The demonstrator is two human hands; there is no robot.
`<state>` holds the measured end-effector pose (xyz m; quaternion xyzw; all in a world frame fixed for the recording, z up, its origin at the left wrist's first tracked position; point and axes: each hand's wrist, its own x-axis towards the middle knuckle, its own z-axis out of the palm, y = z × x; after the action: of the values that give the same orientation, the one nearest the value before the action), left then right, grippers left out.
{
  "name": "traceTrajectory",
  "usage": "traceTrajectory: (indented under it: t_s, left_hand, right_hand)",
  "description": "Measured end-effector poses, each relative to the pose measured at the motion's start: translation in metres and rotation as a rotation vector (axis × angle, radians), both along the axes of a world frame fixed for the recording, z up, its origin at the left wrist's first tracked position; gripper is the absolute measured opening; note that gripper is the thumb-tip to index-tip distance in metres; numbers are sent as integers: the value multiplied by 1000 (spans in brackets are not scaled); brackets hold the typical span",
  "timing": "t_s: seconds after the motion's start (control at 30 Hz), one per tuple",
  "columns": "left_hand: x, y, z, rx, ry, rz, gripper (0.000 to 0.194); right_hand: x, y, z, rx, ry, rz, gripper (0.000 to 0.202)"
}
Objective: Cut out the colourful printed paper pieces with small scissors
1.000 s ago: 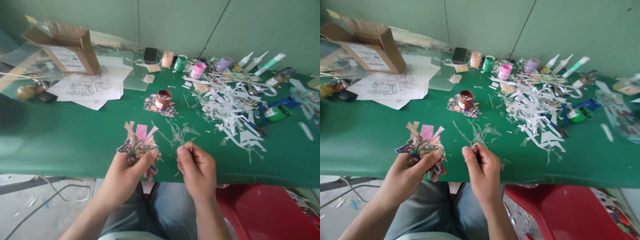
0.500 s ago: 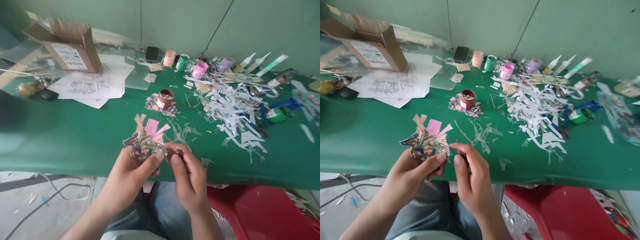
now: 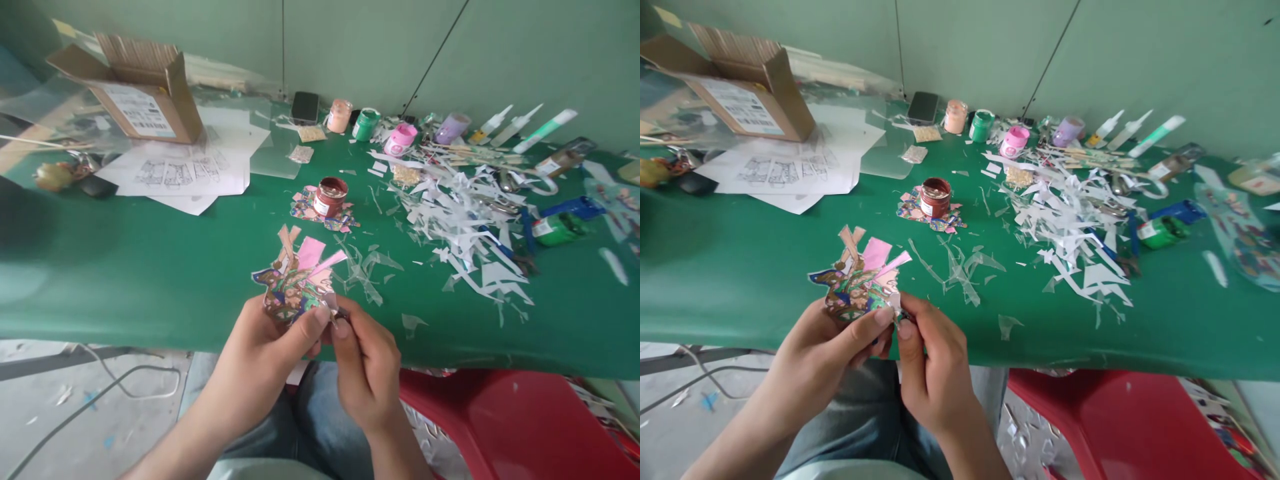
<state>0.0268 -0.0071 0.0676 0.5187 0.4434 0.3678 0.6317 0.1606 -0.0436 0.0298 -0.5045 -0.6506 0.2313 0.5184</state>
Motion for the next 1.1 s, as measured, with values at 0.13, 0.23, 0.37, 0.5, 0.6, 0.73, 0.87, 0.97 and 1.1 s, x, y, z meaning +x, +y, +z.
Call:
traceTrajectory:
  t_s: [0.13,0.23,0.37,0.5,0.6,0.73,0.87,0.97,1.1]
  left_hand:
    - [-1,0,-1,-15,12,-4,38]
    - [-2,0,-2,-18,11,-14,40]
    - [-2,0,-3,-22,9,-30,41]
    - [0,-1,-4,-47,8,-41,42]
    - [1,-2,-2,-80,46,-37,43]
    - [0,2,3,-44,103,-52,41]
    - [-2,7,6,-6,101,-50,37]
    - [-2,9,7,-15,91,-68,36]
    - [-2,9,6,46,118,-91,32]
  right_hand:
    - [0,0,0,-8,-18,-13,27]
    - [-2,2,0,17,-66,-41,25]
    - [-3,3,0,77,-152,-73,26]
    - [-3,3,-1,118,-174,-75,28]
    - [-3,3,-2,137,-182,-91,28]
    - [-2,3,-2,127,-168,-93,28]
    - [2,5,1,-37,79,-132,22]
    - [5,9,5,-181,306,-81,19]
    - [6,13,12,-276,431,21,27]
